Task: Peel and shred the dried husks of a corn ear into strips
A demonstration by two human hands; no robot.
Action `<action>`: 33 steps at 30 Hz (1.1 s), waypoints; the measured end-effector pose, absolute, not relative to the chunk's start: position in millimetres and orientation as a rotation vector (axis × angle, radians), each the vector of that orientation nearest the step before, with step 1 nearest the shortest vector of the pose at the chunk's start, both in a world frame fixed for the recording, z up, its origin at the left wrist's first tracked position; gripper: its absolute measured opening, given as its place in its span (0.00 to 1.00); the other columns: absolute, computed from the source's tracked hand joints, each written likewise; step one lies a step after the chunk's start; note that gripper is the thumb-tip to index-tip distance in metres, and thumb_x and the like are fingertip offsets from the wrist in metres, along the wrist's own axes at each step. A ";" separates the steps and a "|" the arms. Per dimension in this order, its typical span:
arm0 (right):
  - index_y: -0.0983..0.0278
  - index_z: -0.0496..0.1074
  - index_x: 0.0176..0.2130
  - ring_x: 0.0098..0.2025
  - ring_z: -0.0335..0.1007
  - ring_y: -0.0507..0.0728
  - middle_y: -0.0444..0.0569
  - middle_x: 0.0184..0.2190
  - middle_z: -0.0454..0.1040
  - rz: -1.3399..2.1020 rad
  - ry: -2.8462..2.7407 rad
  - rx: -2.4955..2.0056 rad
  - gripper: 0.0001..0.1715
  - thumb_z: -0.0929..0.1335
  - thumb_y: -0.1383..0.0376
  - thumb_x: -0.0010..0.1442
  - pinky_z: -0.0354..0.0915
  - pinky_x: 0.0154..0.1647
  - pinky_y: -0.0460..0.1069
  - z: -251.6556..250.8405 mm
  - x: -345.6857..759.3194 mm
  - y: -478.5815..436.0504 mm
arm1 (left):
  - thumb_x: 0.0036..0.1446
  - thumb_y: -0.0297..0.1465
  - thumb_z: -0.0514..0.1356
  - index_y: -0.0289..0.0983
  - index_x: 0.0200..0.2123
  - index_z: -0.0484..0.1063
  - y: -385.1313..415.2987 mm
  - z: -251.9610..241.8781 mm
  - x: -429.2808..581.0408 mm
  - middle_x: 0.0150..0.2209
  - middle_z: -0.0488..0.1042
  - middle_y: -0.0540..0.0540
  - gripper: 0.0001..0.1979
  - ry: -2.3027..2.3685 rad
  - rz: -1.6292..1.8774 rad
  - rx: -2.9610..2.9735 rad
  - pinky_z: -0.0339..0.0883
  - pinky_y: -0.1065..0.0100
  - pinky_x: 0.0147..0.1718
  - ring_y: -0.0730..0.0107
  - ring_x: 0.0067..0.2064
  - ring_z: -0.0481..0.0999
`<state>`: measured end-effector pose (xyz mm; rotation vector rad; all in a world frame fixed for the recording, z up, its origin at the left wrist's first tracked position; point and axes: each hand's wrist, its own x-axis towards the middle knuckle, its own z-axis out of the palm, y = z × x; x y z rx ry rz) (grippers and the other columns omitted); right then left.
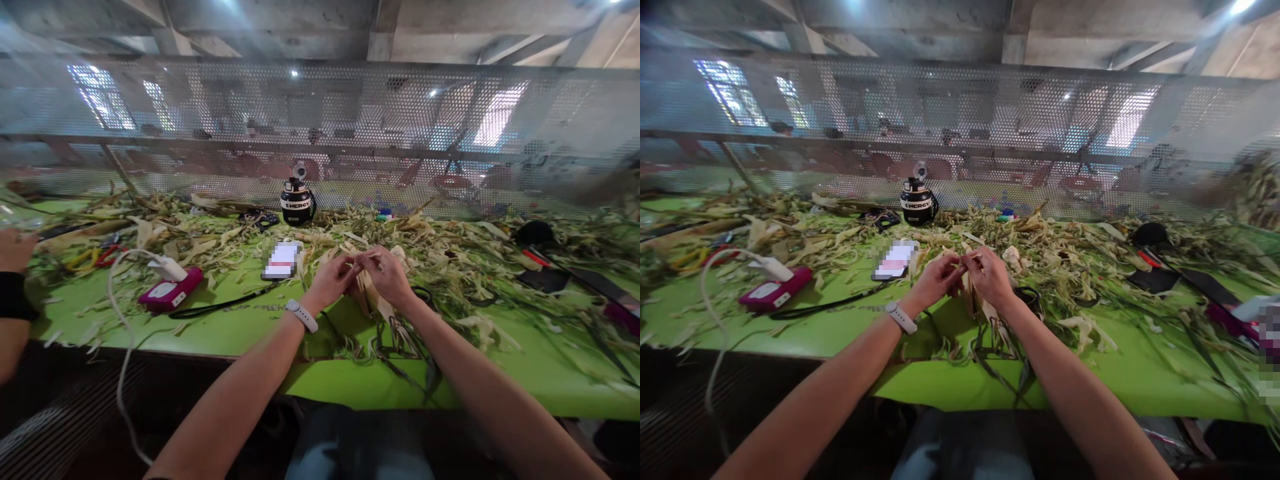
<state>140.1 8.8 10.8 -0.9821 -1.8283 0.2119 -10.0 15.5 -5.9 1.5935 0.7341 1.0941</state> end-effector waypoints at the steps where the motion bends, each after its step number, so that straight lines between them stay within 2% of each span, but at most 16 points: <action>1: 0.62 0.71 0.29 0.33 0.67 0.57 0.50 0.28 0.71 0.228 -1.806 -0.991 0.17 0.62 0.55 0.61 0.62 0.37 0.51 10.0 140.3 10.2 | 0.51 0.42 0.61 0.37 0.36 0.68 15.3 -6.5 -10.2 0.18 0.71 0.52 0.15 0.730 1.096 1.613 0.60 0.73 0.18 0.75 0.16 0.67; 5: 0.62 0.68 0.28 0.31 0.67 0.56 0.49 0.27 0.70 0.337 -1.739 -1.044 0.18 0.62 0.52 0.59 0.63 0.35 0.50 8.0 141.0 13.3 | 0.49 0.40 0.63 0.38 0.32 0.69 13.9 -5.6 -9.6 0.18 0.69 0.52 0.12 0.685 1.106 1.597 0.58 0.72 0.20 0.75 0.17 0.65; 9: 0.63 0.69 0.32 0.31 0.67 0.54 0.48 0.29 0.71 0.508 -1.701 -0.989 0.18 0.64 0.51 0.57 0.63 0.33 0.48 9.7 142.6 11.0 | 0.50 0.42 0.61 0.38 0.35 0.68 11.5 0.7 -8.3 0.21 0.71 0.51 0.15 0.632 1.063 1.506 0.58 0.72 0.21 0.73 0.21 0.68; 13: 0.64 0.69 0.34 0.31 0.66 0.54 0.46 0.28 0.70 0.673 -1.631 -0.967 0.18 0.62 0.52 0.58 0.63 0.32 0.48 11.8 146.2 10.8 | 0.49 0.43 0.62 0.37 0.31 0.67 10.8 5.2 -8.7 0.21 0.69 0.53 0.15 0.625 1.094 1.427 0.54 0.73 0.20 0.77 0.21 0.63; 16: 0.63 0.70 0.33 0.35 0.66 0.55 0.48 0.31 0.70 0.564 -1.607 -1.007 0.14 0.62 0.57 0.58 0.64 0.37 0.49 13.8 148.3 11.4 | 0.50 0.44 0.61 0.37 0.29 0.66 11.1 6.1 -10.4 0.18 0.64 0.54 0.15 0.603 1.098 1.360 0.49 0.74 0.18 0.80 0.19 0.58; 18: 0.62 0.72 0.35 0.41 0.66 0.57 0.49 0.35 0.70 0.406 -1.624 -1.021 0.10 0.64 0.61 0.54 0.63 0.41 0.51 15.3 148.6 11.1 | 0.50 0.44 0.61 0.37 0.26 0.66 11.3 6.5 -12.0 0.16 0.60 0.55 0.16 0.588 1.111 1.329 0.44 0.74 0.17 0.81 0.17 0.54; 21: 0.60 0.72 0.39 0.49 0.63 0.59 0.51 0.43 0.70 0.378 -1.685 -0.984 0.12 0.65 0.62 0.53 0.62 0.47 0.53 15.8 147.1 10.0 | 0.49 0.43 0.62 0.36 0.25 0.64 11.3 7.7 -13.7 0.15 0.55 0.57 0.17 0.577 1.148 1.212 0.39 0.74 0.15 0.83 0.16 0.50; 23: 0.60 0.71 0.41 0.47 0.66 0.58 0.50 0.43 0.71 0.555 -1.706 -0.958 0.14 0.63 0.59 0.57 0.62 0.47 0.53 14.3 145.1 9.5 | 0.48 0.43 0.63 0.36 0.25 0.63 10.7 9.0 -14.3 0.15 0.53 0.58 0.17 0.558 1.144 1.119 0.38 0.74 0.15 0.84 0.16 0.47; 26: 0.62 0.69 0.39 0.41 0.69 0.56 0.48 0.37 0.74 0.736 -1.685 -0.953 0.16 0.62 0.54 0.58 0.64 0.45 0.51 11.8 142.1 8.6 | 0.46 0.44 0.63 0.37 0.24 0.61 9.8 11.0 -15.1 0.13 0.50 0.59 0.19 0.518 1.070 1.071 0.37 0.74 0.15 0.84 0.14 0.46; 29: 0.62 0.68 0.35 0.38 0.68 0.55 0.47 0.33 0.73 0.731 -1.643 -0.957 0.15 0.64 0.53 0.56 0.64 0.40 0.49 12.8 140.2 6.0 | 0.46 0.44 0.63 0.37 0.23 0.62 10.7 12.3 -16.5 0.13 0.52 0.59 0.18 0.515 1.043 1.050 0.40 0.75 0.15 0.84 0.14 0.48; 33: 0.63 0.68 0.34 0.34 0.67 0.54 0.46 0.30 0.71 0.758 -1.628 -0.940 0.16 0.69 0.54 0.51 0.64 0.36 0.48 17.4 138.9 1.5 | 0.50 0.40 0.59 0.35 0.25 0.67 14.4 12.6 -19.3 0.18 0.65 0.52 0.13 0.520 1.054 1.050 0.55 0.74 0.19 0.78 0.19 0.62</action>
